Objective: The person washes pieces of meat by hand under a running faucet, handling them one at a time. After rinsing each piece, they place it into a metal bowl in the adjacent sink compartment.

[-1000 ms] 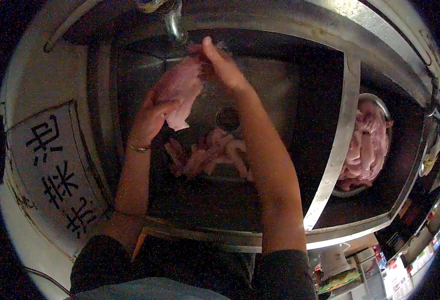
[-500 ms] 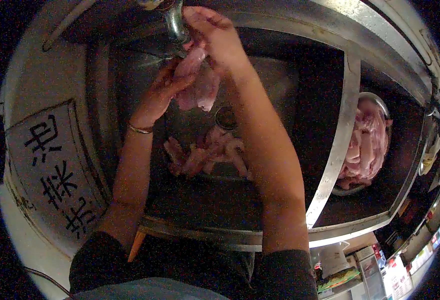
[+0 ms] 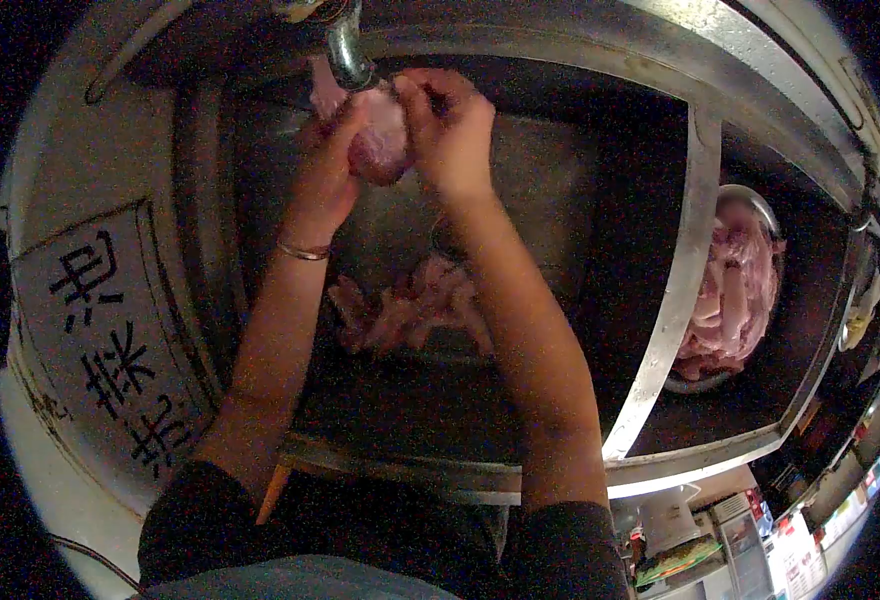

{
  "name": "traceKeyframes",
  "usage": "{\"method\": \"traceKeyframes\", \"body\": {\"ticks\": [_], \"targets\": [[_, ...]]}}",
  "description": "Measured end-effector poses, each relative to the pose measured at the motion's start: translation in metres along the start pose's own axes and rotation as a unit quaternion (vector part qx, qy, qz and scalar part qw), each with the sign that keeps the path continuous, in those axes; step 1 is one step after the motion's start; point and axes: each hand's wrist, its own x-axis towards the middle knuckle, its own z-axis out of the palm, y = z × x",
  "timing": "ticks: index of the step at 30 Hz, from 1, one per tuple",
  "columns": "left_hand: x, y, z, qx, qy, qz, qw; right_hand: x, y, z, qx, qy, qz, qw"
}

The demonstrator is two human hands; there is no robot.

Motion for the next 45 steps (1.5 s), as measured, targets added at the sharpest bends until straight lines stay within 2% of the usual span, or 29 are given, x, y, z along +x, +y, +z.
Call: {"method": "traceKeyframes", "body": {"ticks": [1, 3, 4, 5, 7, 8, 10, 11, 13, 14, 17, 18, 20, 22, 24, 26, 28, 29, 30, 31, 33, 35, 37, 39, 40, 41, 43, 44, 45], "targets": [[-0.003, 0.002, 0.0, 0.006, 0.014, 0.039, 0.999, 0.0, -0.002, -0.002, -0.001, 0.0, 0.0, 1.0], [-0.007, 0.009, 0.001, -0.004, 0.004, 0.047, 0.999, -0.002, -0.004, -0.01, 0.157, -0.096, 0.065, 0.981], [-0.008, 0.013, 0.001, -0.013, -0.005, 0.056, 0.998, -0.003, 0.001, -0.016, 0.089, -0.18, 0.077, 0.977], [-0.009, 0.019, 0.001, -0.013, -0.005, 0.056, 0.998, -0.002, 0.004, -0.017, 0.089, -0.181, 0.077, 0.977], [-0.011, 0.028, 0.0, 0.039, 0.022, 0.047, 0.998, -0.002, 0.0, -0.016, 0.101, -0.194, 0.159, 0.963], [-0.013, 0.028, -0.002, 0.04, 0.022, 0.047, 0.998, 0.0, -0.001, -0.013, 0.101, -0.194, 0.159, 0.963], [-0.016, 0.027, -0.005, -0.001, 0.04, 0.03, 0.999, 0.01, -0.004, 0.003, 0.134, -0.094, 0.059, 0.985], [-0.017, 0.024, -0.012, 0.0, 0.039, 0.029, 0.999, 0.016, -0.005, 0.012, 0.136, -0.092, 0.059, 0.985], [-0.019, 0.014, -0.027, 0.003, 0.041, 0.003, 0.999, 0.024, -0.016, 0.028, -0.055, -0.08, 0.01, 0.995], [-0.019, 0.009, -0.032, 0.004, 0.041, 0.003, 0.999, 0.022, -0.027, 0.029, 0.022, -0.11, 0.03, 0.993], [-0.016, -0.002, -0.04, -0.064, 0.07, 0.004, 0.995, 0.024, -0.034, 0.022, 0.083, -0.181, 0.003, 0.98], [-0.012, -0.008, -0.04, -0.13, 0.064, -0.029, 0.989, 0.022, -0.029, 0.019, 0.081, -0.183, 0.002, 0.98], [-0.007, -0.011, -0.033, -0.198, 0.06, -0.059, 0.977, 0.015, -0.014, 0.013, 0.216, -0.128, 0.079, 0.965], [-0.003, -0.01, -0.015, -0.283, 0.061, -0.15, 0.945, 0.006, -0.026, -0.004, 0.183, -0.091, 0.117, 0.972], [0.003, -0.015, 0.0, -0.295, 0.046, -0.16, 0.941, 0.0, -0.031, -0.018, 0.15, -0.054, 0.156, 0.975], [0.009, -0.022, 0.01, -0.306, 0.029, -0.174, 0.936, -0.006, -0.026, -0.03, 0.291, -0.013, 0.222, 0.93], [0.013, -0.029, 0.018, -0.205, -0.069, -0.137, 0.967, -0.007, -0.024, -0.038, 0.324, -0.017, 0.227, 0.918], [0.013, -0.034, 0.025, -0.208, -0.069, -0.137, 0.966, -0.008, -0.024, -0.042, 0.359, -0.022, 0.231, 0.904], [0.013, -0.034, 0.032, -0.166, -0.073, -0.072, 0.981, -0.011, -0.034, -0.035, 0.321, 0.047, 0.231, 0.917], [0.012, -0.034, 0.038, -0.123, -0.077, -0.008, 0.989, -0.015, -0.035, -0.039, 0.32, 0.048, 0.232, 0.917], [0.016, -0.028, 0.046, -0.076, -0.05, 0.008, 0.996, -0.024, -0.037, -0.048, 0.319, -0.002, 0.276, 0.907], [0.024, -0.023, 0.048, -0.028, -0.022, 0.027, 0.999, -0.037, -0.04, -0.046, 0.303, 0.006, 0.278, 0.911], [0.033, -0.02, 0.043, 0.039, 0.029, -0.041, 0.998, -0.048, -0.038, -0.048, 0.287, 0.014, 0.28, 0.916], [0.036, -0.02, 0.036, -0.021, 0.017, -0.06, 0.998, -0.056, -0.031, -0.052, 0.233, -0.099, 0.202, 0.946], [0.036, -0.02, 0.032, -0.081, 0.004, -0.079, 0.994, -0.057, -0.031, -0.05, 0.092, -0.105, 0.22, 0.965], [0.037, -0.021, 0.028, -0.08, 0.004, -0.079, 0.994, -0.057, -0.031, -0.047, 0.092, -0.105, 0.22, 0.965], [0.036, -0.02, 0.022, 0.031, -0.019, -0.018, 0.999, -0.054, -0.033, -0.043, -0.085, -0.126, 0.128, 0.98], [0.036, -0.02, 0.02, 0.031, -0.019, -0.018, 0.999, -0.051, -0.034, -0.042, -0.085, -0.127, 0.129, 0.98], [0.037, -0.018, 0.018, 0.087, 0.039, 0.057, 0.994, -0.046, -0.036, -0.041, -0.076, -0.119, 0.124, 0.982]]}}
